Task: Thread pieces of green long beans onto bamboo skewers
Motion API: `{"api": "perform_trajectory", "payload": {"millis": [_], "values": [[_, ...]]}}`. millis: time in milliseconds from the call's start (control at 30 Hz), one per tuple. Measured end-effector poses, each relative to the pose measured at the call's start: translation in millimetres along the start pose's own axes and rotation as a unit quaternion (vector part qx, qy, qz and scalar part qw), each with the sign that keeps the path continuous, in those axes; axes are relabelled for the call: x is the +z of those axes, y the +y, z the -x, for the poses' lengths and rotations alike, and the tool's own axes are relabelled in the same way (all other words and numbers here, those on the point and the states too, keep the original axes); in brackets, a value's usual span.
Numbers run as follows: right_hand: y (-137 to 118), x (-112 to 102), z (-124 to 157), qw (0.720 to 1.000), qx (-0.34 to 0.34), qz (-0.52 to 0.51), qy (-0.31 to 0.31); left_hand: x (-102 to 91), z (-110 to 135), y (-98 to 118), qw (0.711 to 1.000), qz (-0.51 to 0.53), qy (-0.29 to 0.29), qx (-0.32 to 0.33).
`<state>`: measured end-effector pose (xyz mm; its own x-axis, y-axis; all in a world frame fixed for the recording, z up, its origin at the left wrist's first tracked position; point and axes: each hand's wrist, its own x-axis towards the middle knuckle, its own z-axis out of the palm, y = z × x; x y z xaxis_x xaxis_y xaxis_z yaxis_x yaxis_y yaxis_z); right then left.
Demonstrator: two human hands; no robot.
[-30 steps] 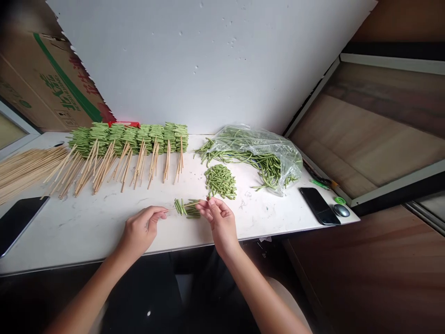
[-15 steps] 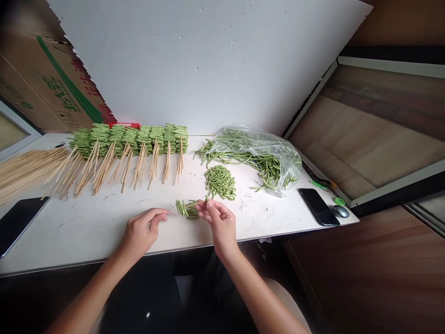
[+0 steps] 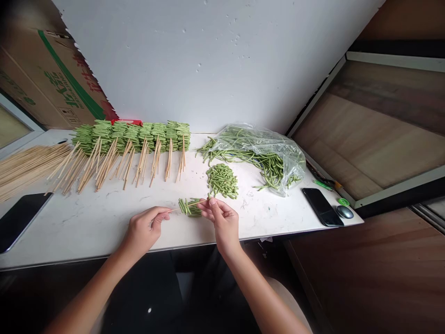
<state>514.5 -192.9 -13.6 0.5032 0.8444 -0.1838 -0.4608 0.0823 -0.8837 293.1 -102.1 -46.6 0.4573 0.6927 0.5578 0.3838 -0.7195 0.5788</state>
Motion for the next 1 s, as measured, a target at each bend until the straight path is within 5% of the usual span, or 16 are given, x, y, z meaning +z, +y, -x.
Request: {"api": "perform_trajectory", "payload": {"millis": [1000], "values": [[2.0, -4.5, -4.1, 1.0, -0.003, -0.022, -0.008, -2.1, -1.4, 4.0, 0.999, -0.006, 0.016, 0.038]]}}
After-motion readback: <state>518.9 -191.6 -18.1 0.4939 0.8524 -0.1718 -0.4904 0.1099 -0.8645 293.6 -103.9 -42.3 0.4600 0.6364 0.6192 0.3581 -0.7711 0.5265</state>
